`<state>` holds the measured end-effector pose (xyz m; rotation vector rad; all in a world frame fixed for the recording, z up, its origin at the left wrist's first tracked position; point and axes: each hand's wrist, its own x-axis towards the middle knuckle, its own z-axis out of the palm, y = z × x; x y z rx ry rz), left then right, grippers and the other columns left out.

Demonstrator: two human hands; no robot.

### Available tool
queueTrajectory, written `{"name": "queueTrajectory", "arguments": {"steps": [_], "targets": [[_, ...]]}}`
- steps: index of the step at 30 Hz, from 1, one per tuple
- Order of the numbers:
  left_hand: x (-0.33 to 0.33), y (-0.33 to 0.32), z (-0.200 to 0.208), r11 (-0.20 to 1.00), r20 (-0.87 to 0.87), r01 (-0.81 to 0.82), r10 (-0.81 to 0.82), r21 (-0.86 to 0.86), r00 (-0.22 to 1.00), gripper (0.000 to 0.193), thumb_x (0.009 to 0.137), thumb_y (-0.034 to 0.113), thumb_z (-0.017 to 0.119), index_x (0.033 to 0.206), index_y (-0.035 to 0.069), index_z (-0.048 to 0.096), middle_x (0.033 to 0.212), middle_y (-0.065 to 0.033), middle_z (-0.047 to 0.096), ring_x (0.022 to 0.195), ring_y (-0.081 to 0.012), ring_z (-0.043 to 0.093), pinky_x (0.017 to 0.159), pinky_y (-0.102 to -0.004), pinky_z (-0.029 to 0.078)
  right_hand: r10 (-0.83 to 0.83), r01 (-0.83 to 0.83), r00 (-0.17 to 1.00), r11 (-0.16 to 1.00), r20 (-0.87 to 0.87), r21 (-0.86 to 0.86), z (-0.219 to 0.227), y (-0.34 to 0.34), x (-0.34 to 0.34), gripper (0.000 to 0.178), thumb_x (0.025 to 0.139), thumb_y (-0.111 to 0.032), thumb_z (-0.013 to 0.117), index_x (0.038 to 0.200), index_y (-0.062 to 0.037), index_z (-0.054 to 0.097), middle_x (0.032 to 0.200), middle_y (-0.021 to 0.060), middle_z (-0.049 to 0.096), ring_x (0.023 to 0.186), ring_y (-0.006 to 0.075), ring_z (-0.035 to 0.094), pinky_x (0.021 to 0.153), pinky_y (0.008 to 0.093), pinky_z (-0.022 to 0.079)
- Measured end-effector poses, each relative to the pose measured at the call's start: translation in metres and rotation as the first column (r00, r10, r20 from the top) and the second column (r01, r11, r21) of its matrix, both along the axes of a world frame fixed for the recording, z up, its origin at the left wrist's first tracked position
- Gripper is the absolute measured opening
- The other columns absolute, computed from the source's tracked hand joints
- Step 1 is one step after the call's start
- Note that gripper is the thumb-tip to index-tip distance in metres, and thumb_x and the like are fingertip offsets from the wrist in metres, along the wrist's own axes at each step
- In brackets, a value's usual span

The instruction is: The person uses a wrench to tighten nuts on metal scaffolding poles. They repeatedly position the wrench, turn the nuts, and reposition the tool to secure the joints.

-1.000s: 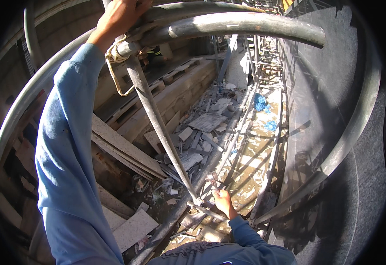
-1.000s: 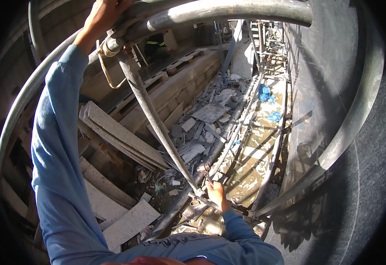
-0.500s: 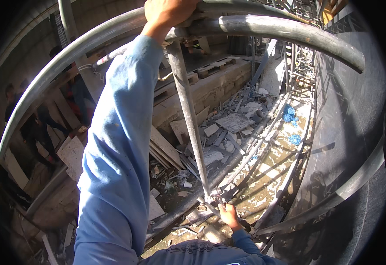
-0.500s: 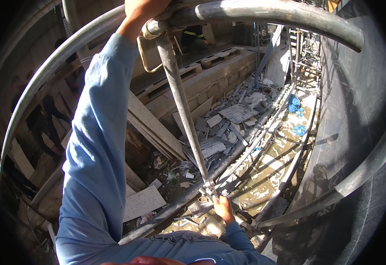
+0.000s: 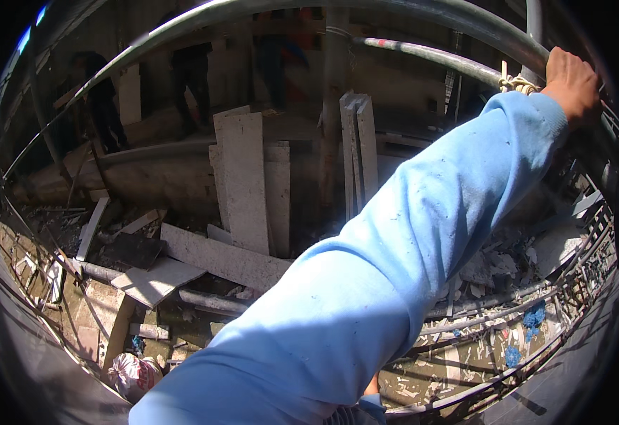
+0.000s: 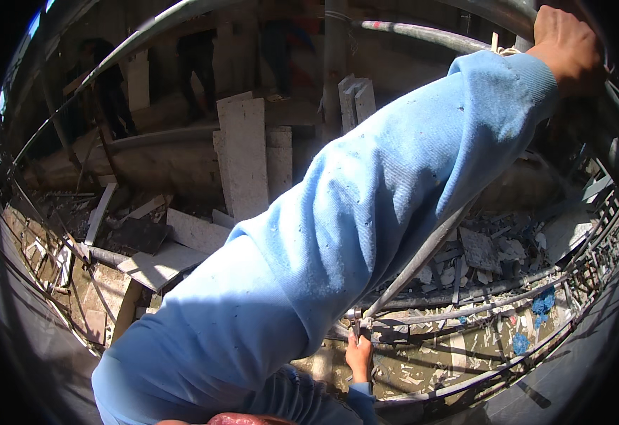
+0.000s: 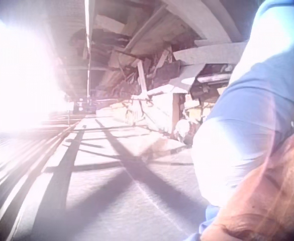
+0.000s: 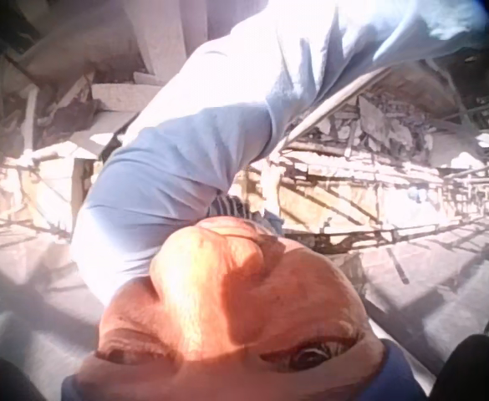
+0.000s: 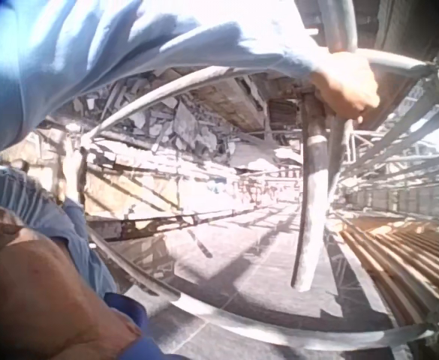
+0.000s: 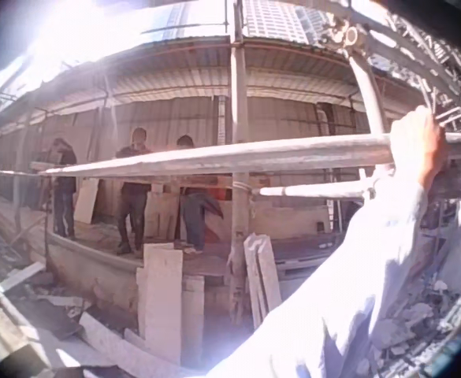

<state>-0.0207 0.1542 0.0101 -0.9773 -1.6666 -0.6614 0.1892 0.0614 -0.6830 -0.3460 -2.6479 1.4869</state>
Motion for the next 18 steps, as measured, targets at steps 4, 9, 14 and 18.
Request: {"name": "queueTrajectory", "arguments": {"steps": [4,9,14,18], "targets": [[-0.005,-0.006,0.006,0.999,-0.04,-0.038,0.039,0.033,0.998,0.026,0.079,0.037,0.064,0.089,0.017,0.077,0.086,-0.0064,0.073,0.088,-0.0217,0.069,0.075,-0.0359,0.042,0.105,-0.098,0.99,0.992,0.093,-0.085,0.004,-0.014,-0.005,0.025,0.094,-0.021,0.061,0.092,0.0024,0.066,0.078,0.0237,0.066,0.074,0.0384,0.067,0.066,0.0422,0.049],[-0.005,0.0,0.014,1.0,-0.02,-0.015,0.015,-0.006,1.0,0.027,0.083,0.036,0.061,0.094,0.017,0.078,0.091,-0.0059,0.074,0.093,-0.0215,0.071,0.075,-0.0355,0.046,0.083,-0.082,0.995,0.996,0.056,-0.028,-0.007,-0.016,0.005,0.029,0.093,-0.024,0.062,0.088,0.0039,0.064,0.075,0.023,0.065,0.07,0.0368,0.065,0.067,0.043,0.048],[-0.007,0.004,-0.002,0.999,0.05,0.019,-0.017,-0.04,0.999,0.038,0.082,0.046,0.065,0.099,0.015,0.077,0.096,-0.0074,0.074,0.098,-0.0228,0.07,0.077,-0.0348,0.048,0.058,-0.076,0.991,0.986,-0.119,-0.151,-0.014,-0.02,0.033,0.032,0.092,-0.028,0.064,0.082,0.0029,0.062,0.071,0.022,0.063,0.066,0.0365,0.061,0.064,0.0436,0.046],[0.009,-0.004,-0.008,0.996,0.051,0.076,-0.074,-0.039,0.996,0.051,0.081,0.057,0.066,0.101,0.011,0.075,0.098,-0.01,0.074,0.099,-0.0249,0.07,0.079,-0.0363,0.05,0.041,-0.044,0.99,0.999,-0.134,-0.021,-0.017,-0.006,0.043,0.033,0.092,-0.029,0.063,0.081,0.0019,0.063,0.07,0.0215,0.062,0.066,0.0368,0.061,0.064,0.0441,0.046]]}}
